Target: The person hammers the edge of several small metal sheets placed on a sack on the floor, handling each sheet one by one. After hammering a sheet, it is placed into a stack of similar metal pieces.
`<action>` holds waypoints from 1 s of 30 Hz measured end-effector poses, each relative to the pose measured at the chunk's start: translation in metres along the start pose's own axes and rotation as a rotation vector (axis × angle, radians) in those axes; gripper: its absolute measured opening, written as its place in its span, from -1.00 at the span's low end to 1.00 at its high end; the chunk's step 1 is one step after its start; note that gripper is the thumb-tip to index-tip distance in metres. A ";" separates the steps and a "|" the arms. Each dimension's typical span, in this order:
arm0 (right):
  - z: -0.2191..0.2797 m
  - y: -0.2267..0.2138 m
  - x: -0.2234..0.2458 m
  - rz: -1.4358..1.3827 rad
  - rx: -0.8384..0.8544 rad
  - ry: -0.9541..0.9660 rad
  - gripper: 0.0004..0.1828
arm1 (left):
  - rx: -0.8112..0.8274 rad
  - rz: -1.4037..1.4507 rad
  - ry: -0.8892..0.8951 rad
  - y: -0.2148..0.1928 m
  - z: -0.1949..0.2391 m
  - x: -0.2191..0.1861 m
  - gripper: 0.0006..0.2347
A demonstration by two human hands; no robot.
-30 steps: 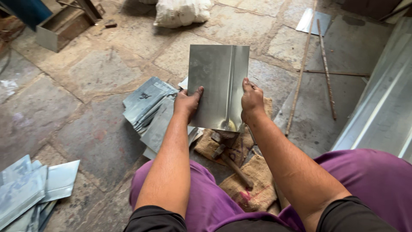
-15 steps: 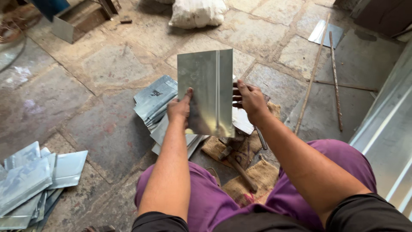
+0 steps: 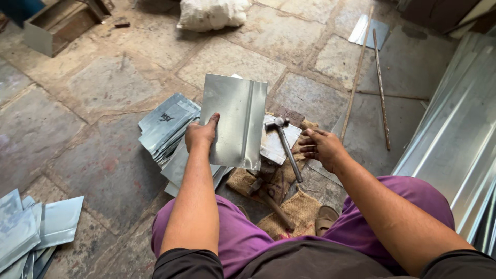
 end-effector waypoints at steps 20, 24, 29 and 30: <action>-0.118 0.004 -0.105 0.331 -0.106 0.188 -0.39 | 0.245 -0.351 -0.144 0.042 -0.006 0.008 -0.40; -0.127 0.007 -0.114 0.197 -0.027 0.231 -0.43 | 0.270 -0.372 -0.165 0.069 -0.007 0.028 -0.41; -0.125 0.000 -0.111 0.274 0.074 0.290 -0.66 | 0.283 -0.350 -0.148 0.080 -0.022 0.046 -0.41; -0.118 0.000 -0.104 0.322 0.047 0.262 -0.70 | 0.303 -0.357 -0.143 0.081 -0.023 0.047 -0.42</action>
Point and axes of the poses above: each hand's wrist, its own z-axis away from the middle knuckle, its own y-axis out of the palm, x = y × z, the point moved 5 cm from there along -z, towards the middle knuckle, and after that the axes turned 12 degrees about y, right-handed, at the moved point
